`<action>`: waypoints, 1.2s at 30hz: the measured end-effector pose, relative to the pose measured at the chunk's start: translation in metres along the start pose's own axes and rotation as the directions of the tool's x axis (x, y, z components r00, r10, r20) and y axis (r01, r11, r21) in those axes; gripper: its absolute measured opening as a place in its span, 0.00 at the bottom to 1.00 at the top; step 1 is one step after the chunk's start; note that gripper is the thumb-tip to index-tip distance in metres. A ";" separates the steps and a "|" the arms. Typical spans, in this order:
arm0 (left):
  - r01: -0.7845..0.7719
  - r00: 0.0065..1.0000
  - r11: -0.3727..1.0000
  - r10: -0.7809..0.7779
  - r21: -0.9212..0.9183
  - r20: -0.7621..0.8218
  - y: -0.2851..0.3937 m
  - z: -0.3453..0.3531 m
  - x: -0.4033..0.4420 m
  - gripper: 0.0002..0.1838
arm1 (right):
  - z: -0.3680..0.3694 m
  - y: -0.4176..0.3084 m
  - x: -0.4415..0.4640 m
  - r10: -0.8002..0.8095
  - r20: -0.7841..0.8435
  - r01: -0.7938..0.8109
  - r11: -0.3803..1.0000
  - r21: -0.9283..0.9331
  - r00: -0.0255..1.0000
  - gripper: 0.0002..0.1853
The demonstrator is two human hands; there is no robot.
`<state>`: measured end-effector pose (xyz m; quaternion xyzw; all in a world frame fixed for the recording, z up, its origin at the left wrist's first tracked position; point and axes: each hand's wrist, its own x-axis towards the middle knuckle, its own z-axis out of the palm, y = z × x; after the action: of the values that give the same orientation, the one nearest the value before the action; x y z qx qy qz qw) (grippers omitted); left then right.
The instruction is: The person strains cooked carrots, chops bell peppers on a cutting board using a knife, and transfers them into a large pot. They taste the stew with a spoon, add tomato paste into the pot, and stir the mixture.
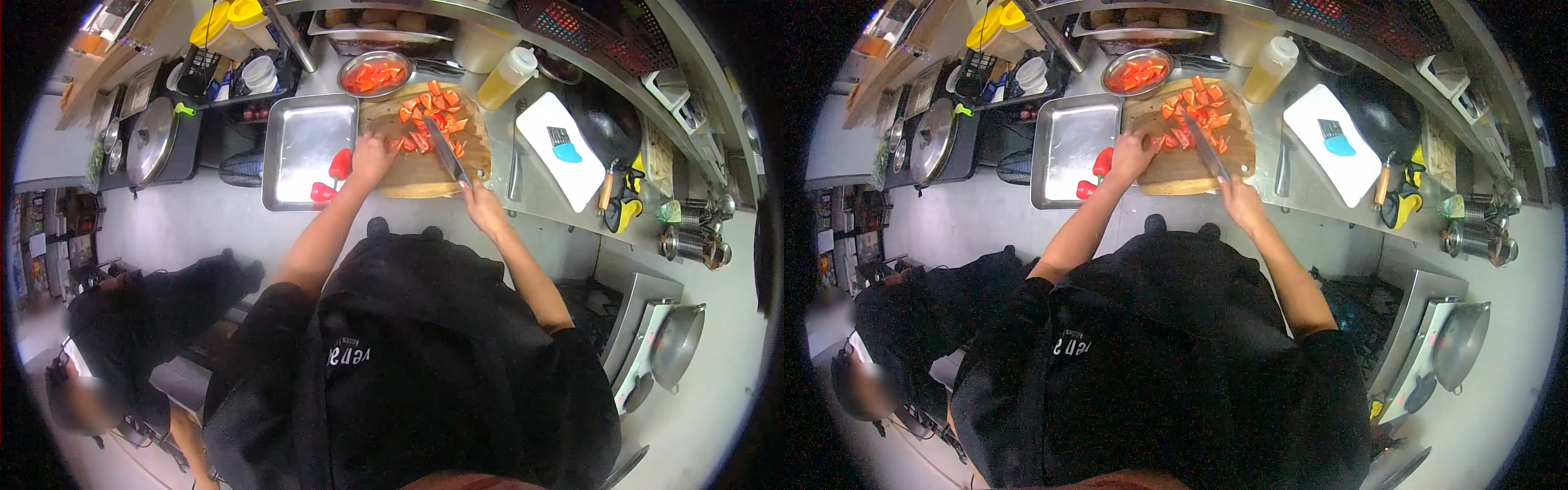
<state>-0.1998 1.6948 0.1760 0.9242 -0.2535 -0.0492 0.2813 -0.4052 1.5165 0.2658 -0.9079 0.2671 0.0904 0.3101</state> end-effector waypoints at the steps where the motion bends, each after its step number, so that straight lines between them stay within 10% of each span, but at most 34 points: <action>1: -0.109 0.994 0.994 0.109 0.029 0.005 0.006 -0.005 0.000 0.22 | -0.003 0.005 -0.002 -0.001 -0.002 0.001 1.000 0.001 1.000 0.23; 15: -0.446 0.862 0.893 0.446 -0.057 0.242 0.010 -0.010 0.043 0.23 | 0.009 0.023 -0.023 -0.040 0.064 0.041 0.999 -0.006 0.997 0.23; 20: 0.011 0.770 0.973 0.139 -0.230 0.622 0.019 -0.024 0.061 0.10 | 0.006 0.027 -0.026 -0.036 0.057 0.037 0.999 -0.025 0.998 0.23; 23: -0.283 0.836 0.930 0.359 -0.235 0.414 0.008 -0.018 0.068 0.11 | 0.005 0.029 -0.029 -0.029 0.030 0.030 0.999 -0.016 0.999 0.22; 29: -0.371 0.882 0.927 0.370 -0.054 0.291 0.017 -0.049 0.087 0.11 | 0.002 0.028 -0.035 0.014 0.030 -0.014 1.000 -0.006 0.999 0.22; 36: -0.087 0.947 0.992 0.112 -0.094 0.300 0.025 -0.114 0.135 0.19 | 0.006 0.026 -0.041 0.040 0.031 -0.039 0.999 -0.031 0.999 0.22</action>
<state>-0.0673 1.6660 0.2919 0.8796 -0.3381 -0.1869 0.2777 -0.4535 1.5204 0.2613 -0.9055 0.2787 0.1146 0.2987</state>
